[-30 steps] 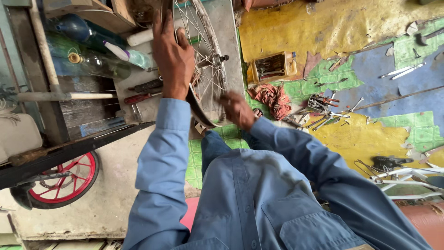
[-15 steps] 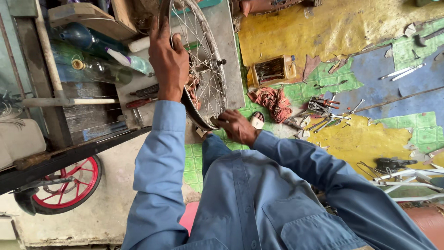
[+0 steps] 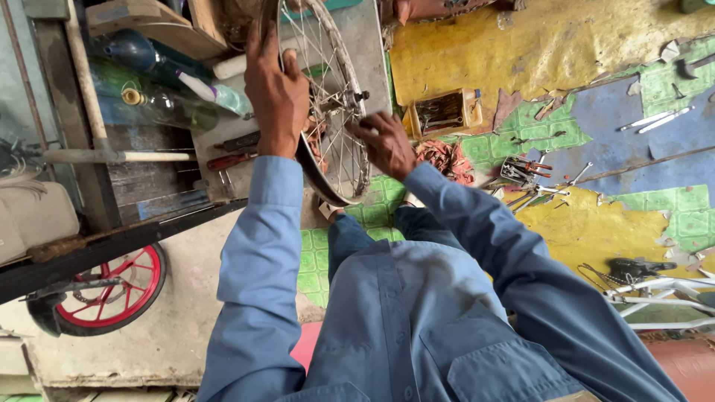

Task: The person holds a bicycle wheel and repeatedly taps the spokes and rim with a small metal tool, likely to check for alignment or tension. The person rotates the wheel and continues tapping different sections of the rim and spokes throughout the clip.

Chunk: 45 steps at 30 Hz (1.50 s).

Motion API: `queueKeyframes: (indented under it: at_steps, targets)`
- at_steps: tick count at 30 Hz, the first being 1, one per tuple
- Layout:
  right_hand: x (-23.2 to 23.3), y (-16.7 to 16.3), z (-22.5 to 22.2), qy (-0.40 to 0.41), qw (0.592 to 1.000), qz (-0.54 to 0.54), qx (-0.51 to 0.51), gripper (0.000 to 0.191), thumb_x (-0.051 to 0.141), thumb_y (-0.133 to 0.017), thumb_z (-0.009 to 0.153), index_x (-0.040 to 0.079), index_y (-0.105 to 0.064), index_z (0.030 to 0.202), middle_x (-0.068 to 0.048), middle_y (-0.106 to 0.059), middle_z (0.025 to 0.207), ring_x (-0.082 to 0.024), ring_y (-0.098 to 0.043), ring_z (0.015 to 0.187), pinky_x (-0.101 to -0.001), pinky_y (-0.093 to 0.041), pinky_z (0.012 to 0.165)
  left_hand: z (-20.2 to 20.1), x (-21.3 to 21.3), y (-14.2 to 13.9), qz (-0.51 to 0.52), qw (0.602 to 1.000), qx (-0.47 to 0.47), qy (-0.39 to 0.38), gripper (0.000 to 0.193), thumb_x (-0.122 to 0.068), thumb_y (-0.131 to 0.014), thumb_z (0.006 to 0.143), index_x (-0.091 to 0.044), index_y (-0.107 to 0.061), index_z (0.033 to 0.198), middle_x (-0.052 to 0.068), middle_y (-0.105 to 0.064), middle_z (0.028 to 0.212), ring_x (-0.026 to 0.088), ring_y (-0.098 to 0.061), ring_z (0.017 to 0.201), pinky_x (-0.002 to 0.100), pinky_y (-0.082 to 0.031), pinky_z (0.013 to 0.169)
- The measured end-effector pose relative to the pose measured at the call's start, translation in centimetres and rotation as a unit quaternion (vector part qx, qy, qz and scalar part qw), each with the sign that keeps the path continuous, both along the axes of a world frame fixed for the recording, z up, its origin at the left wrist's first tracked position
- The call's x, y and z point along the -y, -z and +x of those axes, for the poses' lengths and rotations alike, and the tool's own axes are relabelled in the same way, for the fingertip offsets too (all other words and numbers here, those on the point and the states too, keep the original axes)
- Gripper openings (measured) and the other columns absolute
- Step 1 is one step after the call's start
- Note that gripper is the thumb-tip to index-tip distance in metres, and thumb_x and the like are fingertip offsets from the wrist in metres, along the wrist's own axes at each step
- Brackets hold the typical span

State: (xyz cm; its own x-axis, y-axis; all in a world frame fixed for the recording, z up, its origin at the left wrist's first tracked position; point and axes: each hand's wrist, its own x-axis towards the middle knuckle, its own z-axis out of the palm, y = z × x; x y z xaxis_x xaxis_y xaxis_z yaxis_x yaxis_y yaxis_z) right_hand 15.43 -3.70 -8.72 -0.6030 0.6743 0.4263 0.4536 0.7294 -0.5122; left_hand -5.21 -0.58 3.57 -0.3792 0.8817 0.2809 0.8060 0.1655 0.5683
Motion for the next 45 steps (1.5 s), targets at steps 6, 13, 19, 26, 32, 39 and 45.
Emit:
queueKeyframes:
  at_steps: [6,13,19,26,32,39,45]
  targets:
    - [0.1,0.8,-1.1,-0.047,0.99,-0.047,-0.122,0.05,-0.009,-0.058,0.085,0.008,-0.07,0.13,-0.015,-0.069,0.114,-0.03,-0.063,0.096,-0.0414,-0.059,0.08,-0.3,-0.4,-0.1,-0.024,0.999,0.026,-0.016,0.043,-0.009,-0.062,0.105,0.0,-0.054,0.146,0.026,-0.041,0.158,0.041,-0.055,0.136,0.041,-0.057,0.104]
    - [4.8,1.0,0.5,-0.018,0.98,-0.136,-0.146,0.025,-0.009,-0.065,0.085,0.003,-0.072,0.106,-0.016,-0.07,0.105,-0.033,-0.068,0.094,-0.0425,-0.058,0.075,-1.4,0.6,-0.8,0.024,0.999,-0.04,0.012,0.048,-0.006,-0.067,0.103,-0.004,-0.056,0.149,0.025,-0.051,0.154,0.041,-0.057,0.139,0.044,-0.053,0.116]
    - [2.3,1.4,-0.7,0.071,0.934,-0.239,-0.255,0.012,-0.002,-0.063,0.09,0.003,-0.071,0.098,-0.014,-0.075,0.095,-0.023,-0.074,0.086,-0.0324,-0.061,0.073,-1.2,0.5,-0.7,0.032,0.999,-0.004,0.024,0.049,-0.004,-0.064,0.103,-0.003,-0.055,0.151,0.027,-0.049,0.153,0.044,-0.054,0.137,0.046,-0.049,0.115]
    - [4.0,2.0,-0.8,0.138,0.878,-0.437,-0.141,0.027,0.011,-0.071,0.093,0.005,-0.078,0.119,-0.015,-0.081,0.096,-0.017,-0.075,0.081,-0.0286,-0.059,0.073,-0.7,0.1,-0.5,-0.002,1.0,-0.027,-0.009,0.046,-0.007,-0.064,0.102,-0.003,-0.056,0.147,0.026,-0.048,0.153,0.042,-0.059,0.134,0.044,-0.054,0.111]
    - [3.1,2.3,-1.1,0.103,0.772,-0.558,-0.286,0.033,0.008,-0.067,0.095,-0.001,-0.071,0.127,-0.015,-0.079,0.113,-0.017,-0.075,0.094,-0.0281,-0.061,0.086,-0.7,-0.2,-0.3,-0.012,1.0,-0.002,-0.023,0.043,-0.01,-0.063,0.106,-0.002,-0.056,0.147,0.026,-0.046,0.155,0.041,-0.06,0.133,0.041,-0.058,0.107]
    - [3.8,1.2,0.1,0.042,0.824,-0.501,-0.26,0.031,0.008,-0.067,0.097,-0.003,-0.073,0.126,-0.016,-0.077,0.109,-0.015,-0.071,0.097,-0.0282,-0.059,0.087,-0.4,-0.4,0.3,0.003,1.0,-0.018,-0.011,0.042,-0.009,-0.062,0.105,0.002,-0.056,0.146,0.025,-0.043,0.158,0.041,-0.06,0.135,0.041,-0.055,0.111]
    - [4.1,1.9,0.2,0.173,0.828,-0.499,-0.185,0.026,0.0,-0.06,0.096,0.001,-0.078,0.116,-0.015,-0.081,0.096,-0.019,-0.07,0.074,-0.0331,-0.057,0.063,-0.2,-0.9,-0.3,-0.015,1.0,-0.011,-0.014,0.041,-0.01,-0.061,0.106,-0.001,-0.058,0.146,0.023,-0.045,0.157,0.04,-0.059,0.135,0.041,-0.055,0.111]
